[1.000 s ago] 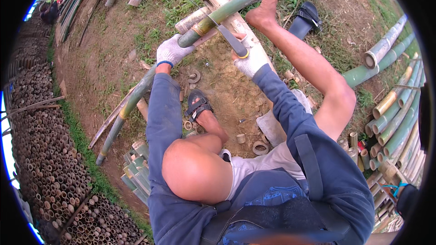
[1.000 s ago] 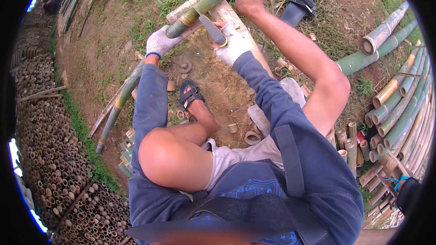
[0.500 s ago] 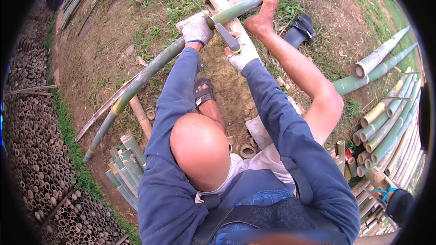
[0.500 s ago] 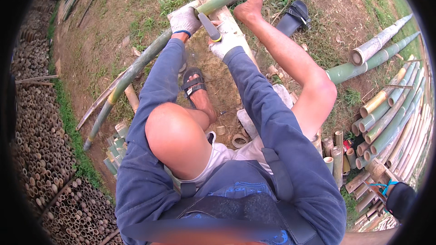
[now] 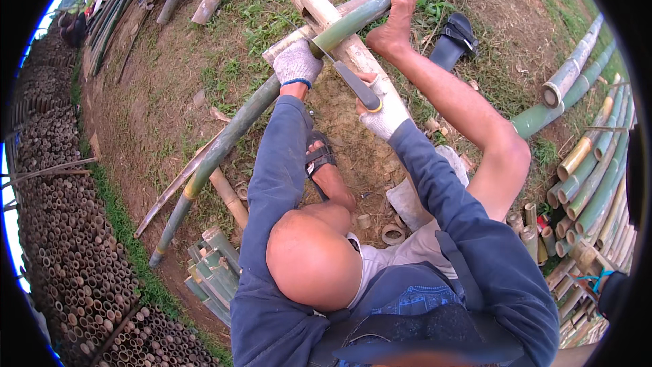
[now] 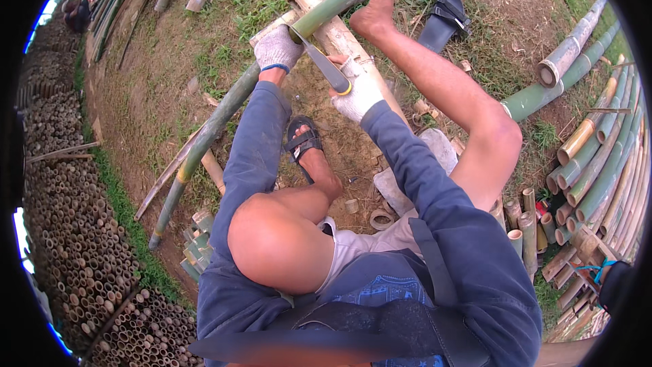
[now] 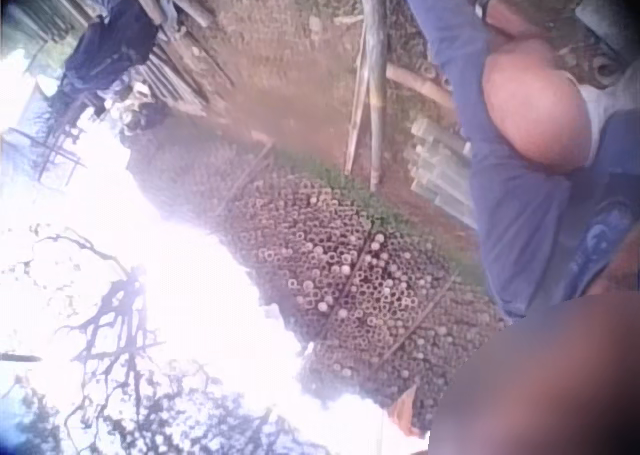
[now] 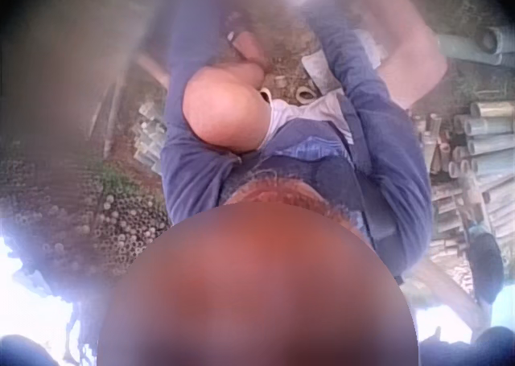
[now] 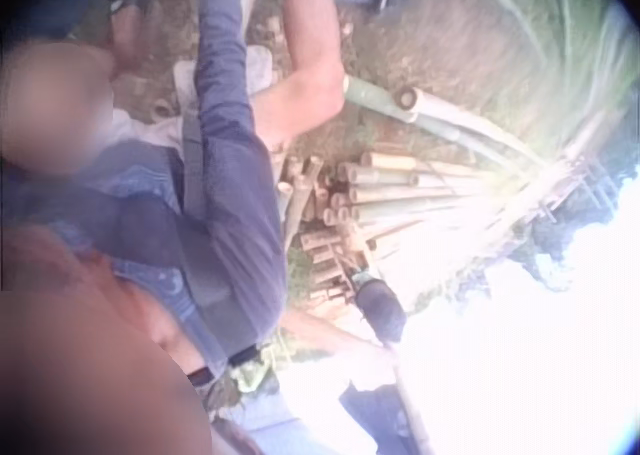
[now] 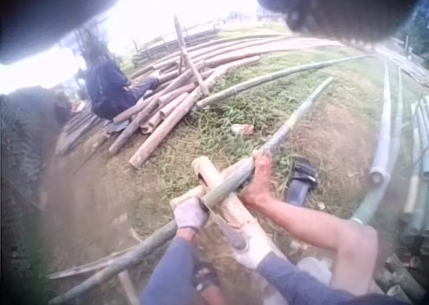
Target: The person repeatedly cuts bamboo poles into shorter sections using a hand saw. They position each pole on a wooden support, saw through it, then move the cut pieces aside before repeating the process with another pole.
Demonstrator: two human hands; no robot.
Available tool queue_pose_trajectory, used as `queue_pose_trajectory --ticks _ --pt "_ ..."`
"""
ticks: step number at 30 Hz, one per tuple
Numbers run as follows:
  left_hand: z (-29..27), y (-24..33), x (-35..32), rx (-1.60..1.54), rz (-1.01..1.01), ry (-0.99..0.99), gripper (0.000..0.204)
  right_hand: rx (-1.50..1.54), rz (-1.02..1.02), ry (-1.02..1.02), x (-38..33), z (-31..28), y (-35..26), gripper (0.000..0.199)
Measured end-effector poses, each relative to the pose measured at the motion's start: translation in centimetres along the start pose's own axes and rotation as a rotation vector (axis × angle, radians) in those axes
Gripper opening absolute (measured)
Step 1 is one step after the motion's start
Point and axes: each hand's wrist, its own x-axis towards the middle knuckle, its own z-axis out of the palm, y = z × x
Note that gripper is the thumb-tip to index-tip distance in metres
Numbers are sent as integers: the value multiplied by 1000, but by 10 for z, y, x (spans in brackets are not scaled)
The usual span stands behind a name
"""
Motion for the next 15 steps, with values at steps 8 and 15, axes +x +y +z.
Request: queue_pose_trajectory --ticks 8,15 --pt "6 -8 2 -66 102 57 48 -27 -168 27 -52 -18 9 63" --pt "12 -12 0 -86 98 112 38 -106 -195 90 -179 -64 12 67"
